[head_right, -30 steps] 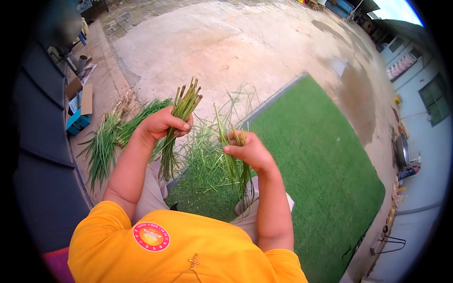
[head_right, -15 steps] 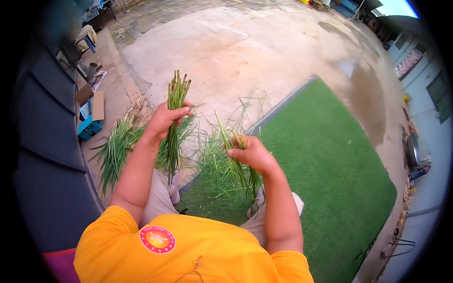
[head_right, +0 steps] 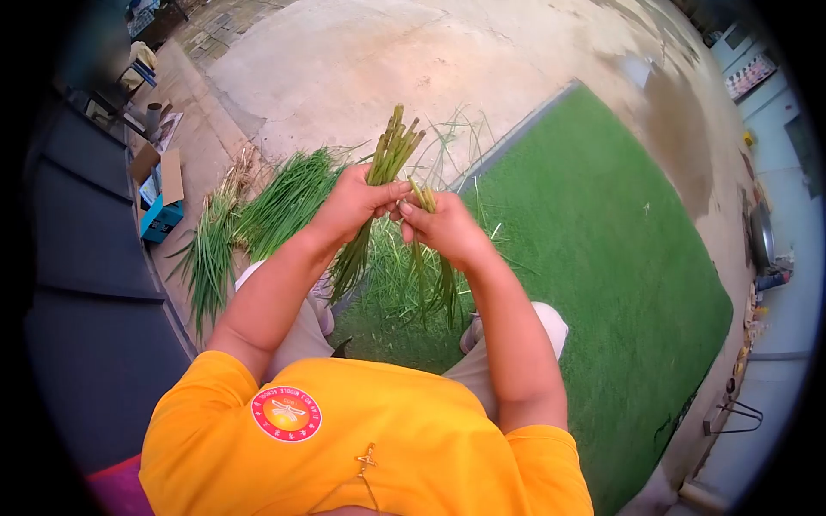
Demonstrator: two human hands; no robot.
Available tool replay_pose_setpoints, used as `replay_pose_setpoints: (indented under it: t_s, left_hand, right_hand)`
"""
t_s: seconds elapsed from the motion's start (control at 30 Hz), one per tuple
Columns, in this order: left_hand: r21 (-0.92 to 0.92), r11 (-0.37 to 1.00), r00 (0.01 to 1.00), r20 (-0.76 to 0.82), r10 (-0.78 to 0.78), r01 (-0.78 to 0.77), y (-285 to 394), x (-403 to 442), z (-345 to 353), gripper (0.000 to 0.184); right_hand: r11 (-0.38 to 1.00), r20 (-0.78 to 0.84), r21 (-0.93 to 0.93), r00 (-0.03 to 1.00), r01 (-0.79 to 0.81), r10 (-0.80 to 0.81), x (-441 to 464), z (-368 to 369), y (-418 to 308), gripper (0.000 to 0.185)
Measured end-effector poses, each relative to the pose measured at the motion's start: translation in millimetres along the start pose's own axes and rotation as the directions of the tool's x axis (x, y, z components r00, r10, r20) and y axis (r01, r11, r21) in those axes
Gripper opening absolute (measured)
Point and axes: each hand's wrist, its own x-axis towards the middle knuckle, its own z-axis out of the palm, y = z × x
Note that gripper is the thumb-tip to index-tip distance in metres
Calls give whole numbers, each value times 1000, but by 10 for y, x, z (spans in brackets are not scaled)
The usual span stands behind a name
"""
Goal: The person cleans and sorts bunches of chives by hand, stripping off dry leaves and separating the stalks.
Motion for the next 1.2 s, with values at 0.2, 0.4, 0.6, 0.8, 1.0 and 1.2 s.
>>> replay_pose_setpoints:
  t_s: [0.2,0.4,0.6,0.8,1.0,1.2]
  left_hand:
    - [-241,965,910,-414,-6,-103,-20,228,-336,14]
    - [-68,997,988,-153,36,-47,165,75,-323,17]
    - [-10,991,967,221,-126,132,-25,-79,141,30]
    - [71,964,944,196,-266,257,-83,40,-98,20]
    - [182,956,964,89,-250,231,137,46,-501,12]
    - [177,964,976,57,-210,197,167,85,-799,7]
  right_hand:
    - [975,0,220,1000,-27,28,-29,-150,-21,15]
    - [870,-181,472,981,145,-66,-80,-415,13,15]
    - [764,-361,562,925,316,-117,-5,-354,11,16]
    - [683,-555,551,822,480,-129,7,-659,-31,18]
    - [396,-748,592,662,702,-54,-124,-1301,-52,27]
    - [233,-809,574,587,785,16,-214,-1656,47,23]
